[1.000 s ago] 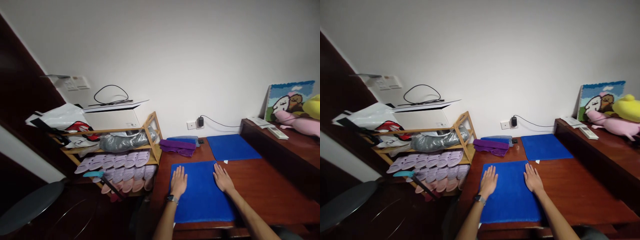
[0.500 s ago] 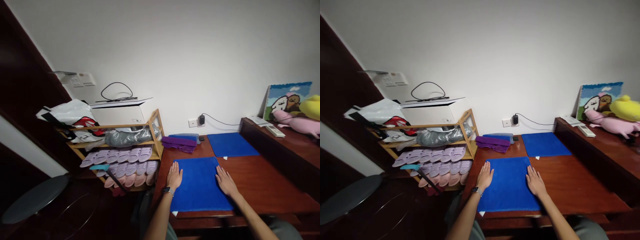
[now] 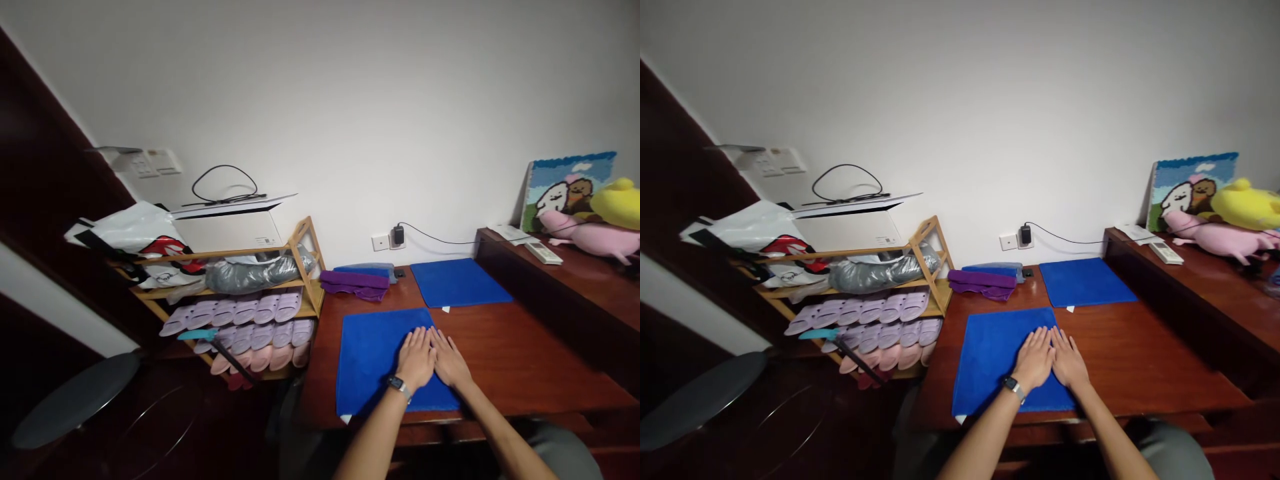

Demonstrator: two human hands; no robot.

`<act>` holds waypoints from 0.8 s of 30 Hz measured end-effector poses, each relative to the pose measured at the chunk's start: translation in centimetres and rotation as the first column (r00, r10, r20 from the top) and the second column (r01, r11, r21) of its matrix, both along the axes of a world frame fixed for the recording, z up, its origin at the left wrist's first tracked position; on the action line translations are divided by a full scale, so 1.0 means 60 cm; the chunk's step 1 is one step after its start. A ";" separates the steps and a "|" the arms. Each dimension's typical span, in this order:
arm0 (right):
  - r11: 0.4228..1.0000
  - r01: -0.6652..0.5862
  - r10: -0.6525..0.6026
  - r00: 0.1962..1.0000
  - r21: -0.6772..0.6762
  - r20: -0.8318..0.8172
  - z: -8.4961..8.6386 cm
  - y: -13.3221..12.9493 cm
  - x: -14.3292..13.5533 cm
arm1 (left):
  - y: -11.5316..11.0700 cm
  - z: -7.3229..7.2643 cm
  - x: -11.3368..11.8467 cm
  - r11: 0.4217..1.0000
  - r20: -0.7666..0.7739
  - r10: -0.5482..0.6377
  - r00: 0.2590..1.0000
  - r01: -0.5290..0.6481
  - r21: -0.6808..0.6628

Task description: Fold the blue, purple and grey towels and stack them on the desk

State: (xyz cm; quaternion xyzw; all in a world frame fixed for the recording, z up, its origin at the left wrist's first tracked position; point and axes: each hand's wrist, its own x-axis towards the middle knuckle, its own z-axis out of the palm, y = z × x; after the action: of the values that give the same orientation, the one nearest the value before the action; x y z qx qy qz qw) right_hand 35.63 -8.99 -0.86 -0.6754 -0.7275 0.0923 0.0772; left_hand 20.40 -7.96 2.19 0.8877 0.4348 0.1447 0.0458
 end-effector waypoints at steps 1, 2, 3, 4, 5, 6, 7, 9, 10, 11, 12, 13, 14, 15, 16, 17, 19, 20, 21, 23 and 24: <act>1.000 -0.013 0.013 1.000 0.001 0.012 -0.002 0.000 0.001 | -0.002 -0.003 0.016 0.999 0.009 -0.003 1.000 0.004 -0.031; 1.000 -0.017 0.017 1.000 0.002 0.020 -0.003 0.000 0.002 | -0.003 -0.006 0.021 0.998 0.015 0.003 1.000 -0.002 -0.057; 1.000 -0.008 0.008 1.000 0.003 0.023 -0.003 0.000 0.001 | -0.004 -0.009 0.015 0.997 0.019 0.016 1.000 -0.014 -0.074; 1.000 0.007 -0.007 1.000 0.003 0.022 -0.003 0.000 0.000 | -0.004 -0.012 -0.001 0.996 0.018 0.035 0.999 -0.033 -0.082; 1.000 0.024 -0.025 1.000 0.003 0.018 -0.002 -0.001 -0.001 | -0.004 -0.015 -0.027 0.995 0.013 0.061 0.998 -0.060 -0.079; 0.999 0.039 -0.039 0.999 0.004 0.012 -0.001 -0.001 -0.003 | -0.005 -0.017 -0.061 0.993 0.002 0.100 0.995 -0.100 -0.067; 0.999 0.050 -0.050 0.999 0.006 0.004 0.000 -0.002 -0.005 | -0.007 -0.020 -0.099 0.986 -0.013 0.157 0.988 -0.157 -0.052; 0.998 0.059 -0.059 0.998 0.007 -0.013 0.001 -0.003 -0.006 | -0.013 -0.024 -0.184 0.955 -0.054 0.296 0.954 -0.297 -0.014; 0.998 0.061 -0.060 0.998 0.006 -0.020 0.000 -0.003 -0.006 | -0.016 -0.026 -0.225 0.930 -0.076 0.367 0.927 -0.367 0.006; 0.998 0.062 -0.061 0.998 0.005 -0.025 -0.001 -0.003 -0.006 | -0.020 -0.027 -0.262 0.906 -0.095 0.423 0.901 -0.423 0.023; 0.998 0.063 -0.063 0.998 0.002 -0.026 -0.001 -0.002 -0.006 | -0.024 -0.029 -0.292 0.884 -0.108 0.466 0.878 -0.465 0.038; 0.998 0.064 -0.064 0.998 0.001 -0.024 -0.001 0.000 -0.005 | -0.028 -0.030 -0.316 0.869 -0.116 0.494 0.862 -0.492 0.050; 0.998 0.065 -0.065 0.998 -0.001 -0.021 0.000 0.001 -0.005 | -0.032 -0.032 -0.332 0.860 -0.120 0.509 0.852 -0.506 0.060; 0.998 0.067 -0.067 0.998 -0.004 -0.017 0.002 0.002 -0.005 | -0.035 -0.033 -0.341 0.856 -0.122 0.517 0.847 -0.513 0.066; 0.998 0.069 -0.069 0.998 -0.011 -0.013 0.005 0.003 -0.006 | -0.037 -0.034 -0.345 0.854 -0.123 0.520 0.846 -0.515 0.071; 0.997 0.071 -0.071 0.997 -0.019 -0.008 0.009 0.001 -0.008 | -0.039 -0.034 -0.345 0.853 -0.123 0.521 0.844 -0.516 0.074; 0.995 0.091 -0.091 0.996 -0.033 -0.001 0.015 -0.008 -0.011 | -0.040 -0.035 -0.340 0.851 -0.120 0.525 0.843 -0.519 0.079; 0.994 0.105 -0.105 0.994 -0.035 0.001 0.016 -0.017 -0.012 | -0.041 -0.035 -0.337 0.851 -0.115 0.525 0.843 -0.519 0.084; 0.992 0.119 -0.119 0.993 -0.032 0.001 0.015 -0.029 -0.013 | -0.041 -0.035 -0.335 0.852 -0.108 0.523 0.845 -0.516 0.088; 0.989 0.144 -0.145 0.989 -0.025 -0.003 0.005 -0.058 -0.014 | -0.042 -0.035 -0.335 0.857 -0.097 0.515 0.852 -0.507 0.097; 0.989 0.146 -0.146 0.989 -0.021 -0.001 -0.001 -0.073 -0.014 | -0.042 -0.035 -0.337 0.860 -0.095 0.510 0.855 -0.502 0.098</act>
State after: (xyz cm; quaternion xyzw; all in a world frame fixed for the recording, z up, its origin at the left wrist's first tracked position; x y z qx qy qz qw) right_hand 34.79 -13.37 -0.92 -0.7277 -0.6749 0.0950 0.0777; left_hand 0.20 -10.48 0.09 0.7502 0.6493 0.1143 -0.0503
